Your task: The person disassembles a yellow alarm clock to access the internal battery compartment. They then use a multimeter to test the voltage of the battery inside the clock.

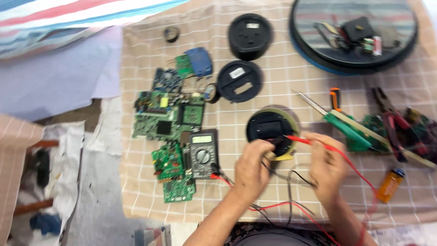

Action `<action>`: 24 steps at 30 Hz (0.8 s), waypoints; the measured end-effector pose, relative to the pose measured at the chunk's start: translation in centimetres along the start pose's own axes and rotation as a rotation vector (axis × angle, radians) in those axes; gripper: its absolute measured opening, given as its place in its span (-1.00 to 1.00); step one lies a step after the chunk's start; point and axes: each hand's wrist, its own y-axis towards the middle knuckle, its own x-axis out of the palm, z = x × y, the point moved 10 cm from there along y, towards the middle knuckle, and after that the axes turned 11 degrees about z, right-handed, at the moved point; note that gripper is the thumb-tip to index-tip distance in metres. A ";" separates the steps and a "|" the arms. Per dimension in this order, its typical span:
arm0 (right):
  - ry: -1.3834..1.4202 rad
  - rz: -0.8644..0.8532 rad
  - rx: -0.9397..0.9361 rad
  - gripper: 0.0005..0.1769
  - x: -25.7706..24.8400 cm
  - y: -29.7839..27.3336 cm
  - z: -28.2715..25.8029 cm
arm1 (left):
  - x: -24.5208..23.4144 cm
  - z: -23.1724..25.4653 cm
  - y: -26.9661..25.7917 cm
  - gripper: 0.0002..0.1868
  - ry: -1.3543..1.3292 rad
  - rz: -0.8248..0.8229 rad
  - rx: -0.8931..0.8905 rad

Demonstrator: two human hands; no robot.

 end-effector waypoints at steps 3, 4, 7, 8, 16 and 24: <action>0.038 0.009 -0.002 -0.90 -1.6 -1.2 -2.3 | -1.5 4.0 -0.9 -0.80 -0.050 -0.038 0.058; 0.166 0.031 0.048 -0.88 -2.5 -1.8 -2.3 | -1.8 5.7 -1.2 -0.79 -0.081 -0.054 0.092; 0.014 -0.232 -0.156 -0.80 -0.4 -2.6 -9.3 | -3.9 8.2 -2.5 -0.73 -0.127 -0.079 0.060; 0.015 -0.236 -0.163 -0.80 -0.7 -3.2 -9.3 | -4.6 8.6 -2.9 -0.73 -0.129 -0.071 0.063; -0.014 -0.615 -0.121 -0.80 5.6 -10.0 -8.7 | -10.4 6.9 -4.9 -0.83 -0.181 -0.103 -0.096; -0.005 -0.729 -0.008 -0.83 7.2 -13.3 -7.8 | -15.1 -9.7 -5.0 -0.83 0.492 0.062 -0.394</action>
